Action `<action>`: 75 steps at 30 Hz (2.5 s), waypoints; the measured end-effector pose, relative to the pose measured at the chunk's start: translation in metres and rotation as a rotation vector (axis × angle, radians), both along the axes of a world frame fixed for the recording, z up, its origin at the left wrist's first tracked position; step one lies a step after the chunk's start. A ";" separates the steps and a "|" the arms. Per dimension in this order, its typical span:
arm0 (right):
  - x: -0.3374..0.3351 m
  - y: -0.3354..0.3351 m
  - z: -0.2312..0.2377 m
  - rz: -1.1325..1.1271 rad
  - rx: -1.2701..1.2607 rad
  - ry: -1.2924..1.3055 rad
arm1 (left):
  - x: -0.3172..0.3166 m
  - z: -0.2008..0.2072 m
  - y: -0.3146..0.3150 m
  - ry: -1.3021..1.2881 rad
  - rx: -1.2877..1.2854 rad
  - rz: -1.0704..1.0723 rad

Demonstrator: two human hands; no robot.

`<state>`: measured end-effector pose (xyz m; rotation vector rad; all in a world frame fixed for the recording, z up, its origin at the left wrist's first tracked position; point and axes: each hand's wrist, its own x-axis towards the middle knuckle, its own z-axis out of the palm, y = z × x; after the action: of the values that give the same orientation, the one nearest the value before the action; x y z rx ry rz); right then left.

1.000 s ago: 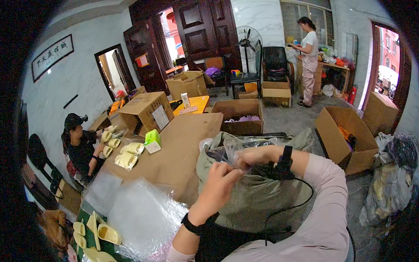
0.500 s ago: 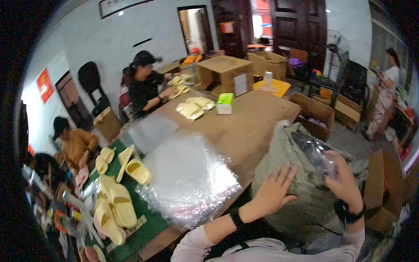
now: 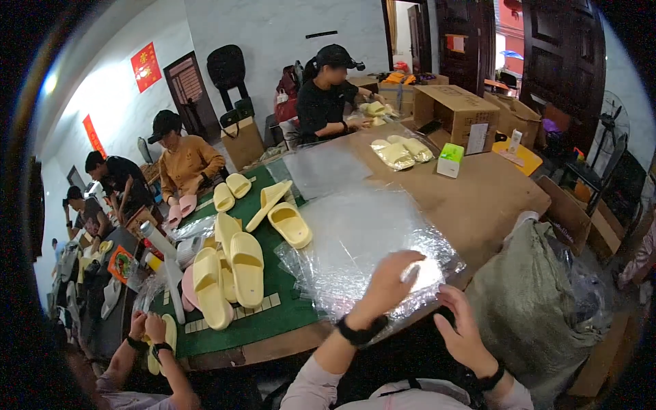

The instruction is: The recorder is packaging sandals into plastic bags and placing them into a large storage bag.

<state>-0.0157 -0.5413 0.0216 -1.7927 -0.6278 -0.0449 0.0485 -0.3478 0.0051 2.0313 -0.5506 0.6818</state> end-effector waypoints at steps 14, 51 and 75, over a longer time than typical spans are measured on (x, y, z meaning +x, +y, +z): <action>0.099 0.090 -0.123 0.045 -0.812 -0.385 | -0.092 -0.067 0.288 0.555 0.247 1.686; 0.093 0.106 -0.156 0.350 -0.486 -0.430 | -0.009 -0.013 0.072 0.198 0.087 0.839; 0.119 0.120 -0.100 0.458 -0.407 0.079 | -0.095 -0.140 0.013 0.251 0.348 0.692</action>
<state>0.1037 -0.4217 -0.0786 -1.9790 -1.0308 0.4930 -0.0462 -0.3347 -0.1352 2.6124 0.2229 0.7403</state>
